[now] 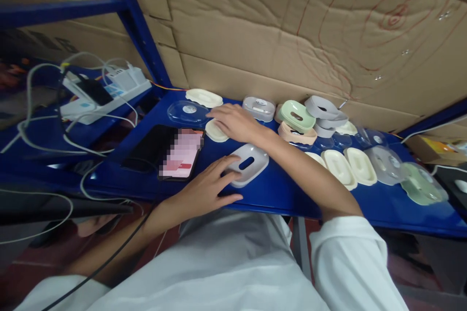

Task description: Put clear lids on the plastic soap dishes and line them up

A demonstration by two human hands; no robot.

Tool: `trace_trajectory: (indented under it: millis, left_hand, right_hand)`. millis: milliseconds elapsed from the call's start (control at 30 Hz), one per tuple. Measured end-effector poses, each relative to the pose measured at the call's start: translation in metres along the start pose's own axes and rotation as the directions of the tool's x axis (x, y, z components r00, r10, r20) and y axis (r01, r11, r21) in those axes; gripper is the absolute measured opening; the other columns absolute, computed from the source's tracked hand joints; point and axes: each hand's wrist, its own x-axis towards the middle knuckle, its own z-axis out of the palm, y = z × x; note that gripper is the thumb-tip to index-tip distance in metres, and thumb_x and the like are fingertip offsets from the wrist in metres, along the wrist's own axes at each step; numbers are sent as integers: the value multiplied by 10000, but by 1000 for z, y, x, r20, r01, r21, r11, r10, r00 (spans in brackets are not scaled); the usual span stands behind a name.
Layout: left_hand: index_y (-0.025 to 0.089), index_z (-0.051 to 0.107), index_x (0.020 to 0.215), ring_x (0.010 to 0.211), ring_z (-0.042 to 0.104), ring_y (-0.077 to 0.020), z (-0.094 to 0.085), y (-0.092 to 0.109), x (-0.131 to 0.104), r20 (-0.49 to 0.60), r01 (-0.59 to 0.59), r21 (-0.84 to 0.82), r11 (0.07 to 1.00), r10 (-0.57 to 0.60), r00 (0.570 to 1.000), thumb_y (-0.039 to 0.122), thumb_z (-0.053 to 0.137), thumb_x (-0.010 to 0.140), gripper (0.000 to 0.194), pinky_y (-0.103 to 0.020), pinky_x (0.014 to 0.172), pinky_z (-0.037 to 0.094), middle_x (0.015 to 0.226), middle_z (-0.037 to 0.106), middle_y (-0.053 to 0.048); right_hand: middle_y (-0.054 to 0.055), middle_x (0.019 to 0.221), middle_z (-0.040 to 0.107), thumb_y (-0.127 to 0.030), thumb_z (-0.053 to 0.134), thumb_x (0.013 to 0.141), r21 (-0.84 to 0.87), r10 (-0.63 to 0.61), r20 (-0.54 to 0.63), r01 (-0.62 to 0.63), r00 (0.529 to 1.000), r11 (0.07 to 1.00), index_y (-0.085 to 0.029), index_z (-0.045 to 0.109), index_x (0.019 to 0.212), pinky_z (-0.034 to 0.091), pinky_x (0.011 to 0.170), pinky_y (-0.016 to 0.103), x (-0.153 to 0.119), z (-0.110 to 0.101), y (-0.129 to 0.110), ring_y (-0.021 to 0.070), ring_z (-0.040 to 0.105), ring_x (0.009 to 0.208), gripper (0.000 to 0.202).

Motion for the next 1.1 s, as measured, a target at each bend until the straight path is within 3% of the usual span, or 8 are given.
trace_trajectory:
  millis: [100, 233, 367, 567, 700, 867, 1000, 1100]
  left_hand:
    - [191, 685, 1253, 1538, 443, -373, -1, 0, 0, -11, 24, 23, 999, -24, 1000, 328, 671, 1044, 250, -576, 1228, 471, 1558, 475, -209]
    - [217, 705, 1231, 1478, 504, -348, -2, 1, 1, -36, 41, 7, 999, -40, 999, 236, 630, 1049, 198, -565, 1181, 513, 1516, 520, -180]
    - [190, 692, 1172, 1444, 535, -347, -2, 1, 1, -44, 36, -26, 999, -37, 998, 276, 650, 1042, 161, -555, 1164, 532, 1497, 536, -195]
    - [185, 664, 1088, 1455, 528, -361, 0, -1, -1, -59, 49, -18, 999, -50, 997, 326, 668, 1044, 148, -573, 1156, 541, 1512, 516, -205]
    - [173, 649, 1071, 1424, 546, -342, 1, -1, -1, -80, 27, -25, 999, -29, 996, 229, 644, 1029, 70, -539, 1157, 548, 1492, 520, -212]
    - [181, 637, 1094, 1428, 557, -332, 0, 1, 0, -111, -11, -12, 1000, 9, 994, 200, 628, 1017, 80, -517, 1197, 525, 1399, 606, -175]
    - [177, 619, 1141, 1267, 669, -273, -5, 4, -1, -137, -54, -15, 998, 51, 989, 251, 602, 1072, 103, -462, 1176, 543, 1248, 692, -135]
    - [174, 604, 1166, 1266, 674, -273, -8, 6, -1, -164, -118, -13, 993, 114, 980, 251, 620, 1069, 125, -459, 1167, 550, 1231, 708, -134]
  right_hand:
    - [93, 1571, 608, -262, 427, 1134, 2, 12, 49, -12, 999, 1000, -199, 581, 1510, 416, 1171, 476, 51, 29, 2, 276, 544, 1412, 412]
    - [134, 1522, 635, -444, 496, 1132, -38, 65, 80, -62, 995, 997, -175, 558, 1521, 414, 1134, 511, 89, 56, 3, 320, 542, 1356, 477]
    - [191, 1430, 627, -589, 658, 1023, -160, 117, 77, -104, 990, 982, -148, 613, 1450, 415, 1094, 530, 97, 69, 4, 363, 551, 1271, 616]
    - [192, 1428, 597, -436, 714, 1021, -136, 166, 157, -145, 974, 980, -173, 591, 1504, 444, 1082, 546, 88, 57, 14, 373, 575, 1267, 563]
    - [188, 1525, 590, -305, 557, 1094, -31, 138, 137, -135, 981, 990, -180, 517, 1582, 459, 1131, 556, 57, 41, 25, 355, 553, 1401, 505]
    - [164, 1544, 628, -217, 429, 1097, 107, 111, 123, -124, 986, 987, -153, 615, 1493, 463, 1210, 526, -23, 26, 37, 283, 586, 1438, 442]
    - [115, 1504, 676, -190, 429, 1073, 190, 141, 148, -168, 979, 967, -221, 645, 1491, 508, 1186, 495, -84, 5, 22, 257, 640, 1395, 472]
    - [93, 1445, 721, -268, 397, 1109, 309, 209, 187, -260, 960, 915, -244, 552, 1588, 559, 1129, 440, -113, -16, 0, 231, 689, 1332, 503]
